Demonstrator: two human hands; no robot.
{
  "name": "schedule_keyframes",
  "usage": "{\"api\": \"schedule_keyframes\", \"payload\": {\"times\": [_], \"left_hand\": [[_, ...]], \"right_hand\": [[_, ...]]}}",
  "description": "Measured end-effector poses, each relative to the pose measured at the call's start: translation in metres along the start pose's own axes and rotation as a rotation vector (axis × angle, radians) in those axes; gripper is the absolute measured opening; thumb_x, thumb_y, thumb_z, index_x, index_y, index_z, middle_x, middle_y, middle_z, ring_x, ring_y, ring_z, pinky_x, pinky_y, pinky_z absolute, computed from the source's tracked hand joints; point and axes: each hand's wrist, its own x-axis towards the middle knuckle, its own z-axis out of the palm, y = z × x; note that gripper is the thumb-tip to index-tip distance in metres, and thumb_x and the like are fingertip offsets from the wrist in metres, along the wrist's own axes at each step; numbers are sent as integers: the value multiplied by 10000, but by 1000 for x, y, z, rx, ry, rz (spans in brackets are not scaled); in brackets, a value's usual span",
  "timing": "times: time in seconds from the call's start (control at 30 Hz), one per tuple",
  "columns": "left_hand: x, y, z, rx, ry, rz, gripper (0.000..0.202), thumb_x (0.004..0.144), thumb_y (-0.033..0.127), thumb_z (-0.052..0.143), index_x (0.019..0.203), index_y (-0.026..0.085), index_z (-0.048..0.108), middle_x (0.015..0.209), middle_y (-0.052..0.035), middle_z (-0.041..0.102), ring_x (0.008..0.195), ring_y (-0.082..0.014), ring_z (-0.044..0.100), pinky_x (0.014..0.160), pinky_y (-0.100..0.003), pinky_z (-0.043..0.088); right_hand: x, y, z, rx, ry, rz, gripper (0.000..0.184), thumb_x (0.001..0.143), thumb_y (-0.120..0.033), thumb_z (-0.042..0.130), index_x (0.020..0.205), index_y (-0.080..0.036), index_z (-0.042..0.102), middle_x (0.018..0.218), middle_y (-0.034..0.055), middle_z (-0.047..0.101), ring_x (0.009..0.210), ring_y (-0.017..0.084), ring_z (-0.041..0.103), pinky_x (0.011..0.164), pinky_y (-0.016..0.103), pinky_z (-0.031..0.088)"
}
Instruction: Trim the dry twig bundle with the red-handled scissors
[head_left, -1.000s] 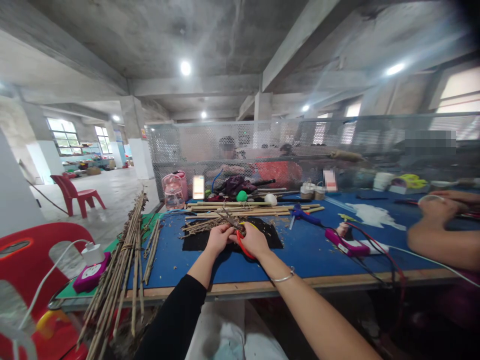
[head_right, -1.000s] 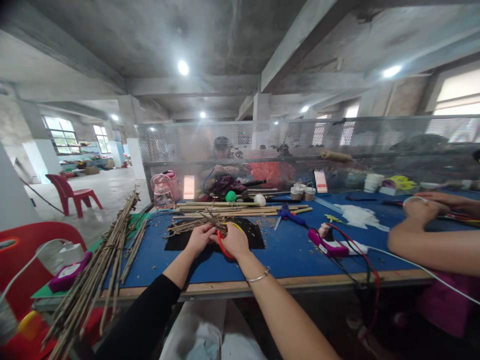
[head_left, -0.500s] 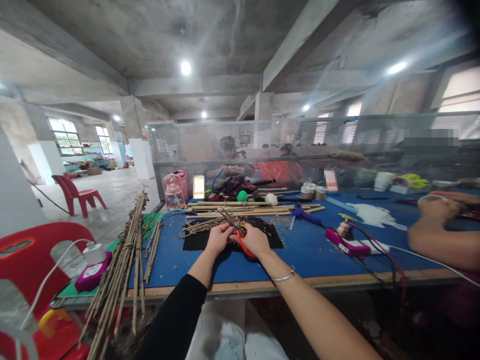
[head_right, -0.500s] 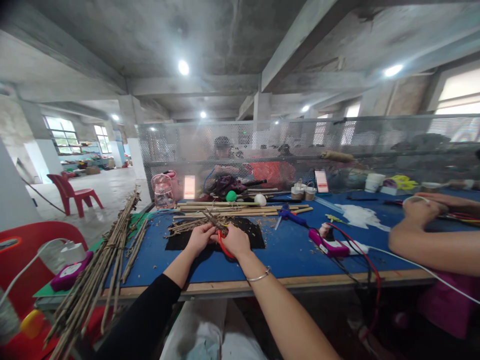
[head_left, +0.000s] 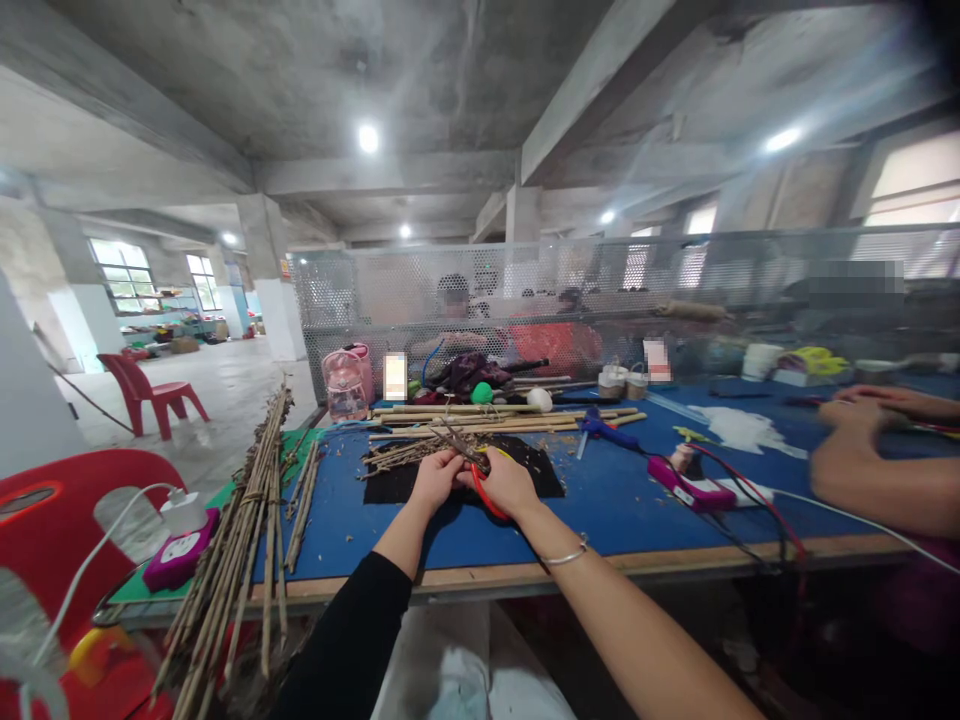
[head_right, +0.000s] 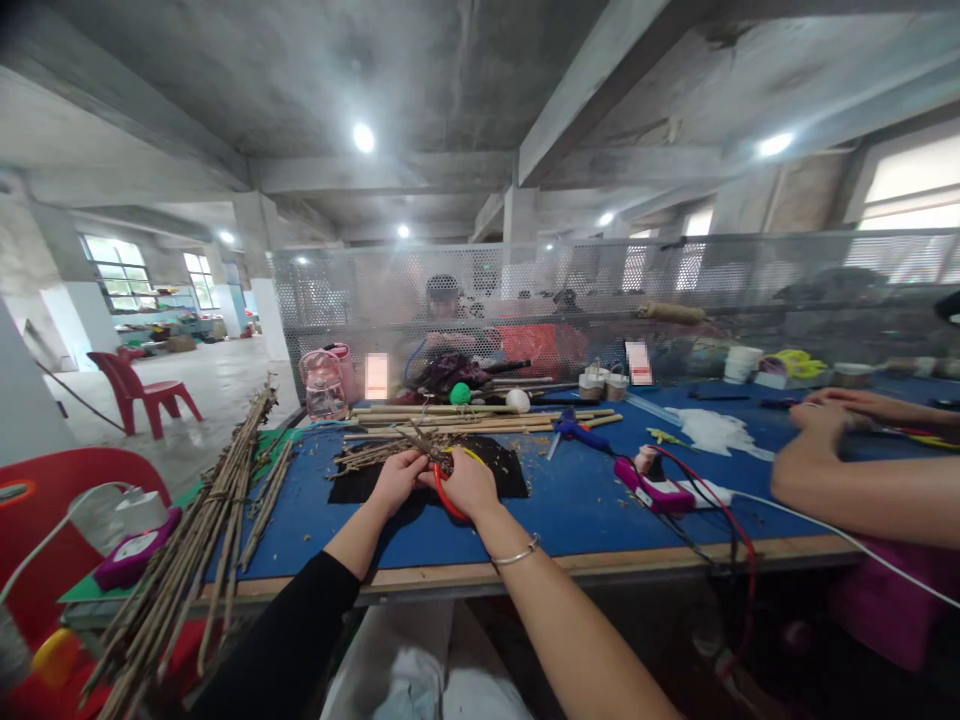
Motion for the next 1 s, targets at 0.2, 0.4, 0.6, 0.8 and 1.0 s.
{"api": "schedule_keyframes", "payload": {"times": [0.2,0.4,0.6,0.8,1.0], "left_hand": [[1,-1,-1,21,1,27,285,631,371,627,743,110,634,654,-34,641,488,-92,513,487,-206,408],[-1,3,0,8,4,11,321,630,391,625,793,115,619,664,-33,639,484,-91,515,471,-202,406],[2,-1,-1,20,3,10,323,650,393,613,801,108,615,645,-31,617,437,-57,462,423,-170,337],[4,-3,-2,-3,26,1,328,632,409,619,775,115,602,662,-41,624,473,-87,509,462,-201,392],[3,-3,-3,1,-20,-21,322,619,414,622,753,123,593,660,-47,637,496,-106,535,479,-212,406]], "right_hand": [[0,-1,0,-6,-7,32,489,682,-637,490,898,-200,522,863,60,636,830,216,601,641,260,379],[1,0,1,-7,-21,60,522,671,-671,470,894,-204,538,841,75,648,805,224,609,642,267,384],[3,1,2,-2,-48,72,519,671,-677,461,870,-208,564,841,86,653,806,232,613,644,272,396],[1,1,2,-22,5,35,552,659,-690,459,906,-205,547,867,82,647,813,229,611,660,280,397],[0,0,4,-7,34,0,555,659,-676,473,924,-191,532,891,81,633,850,225,595,680,282,393]]}}
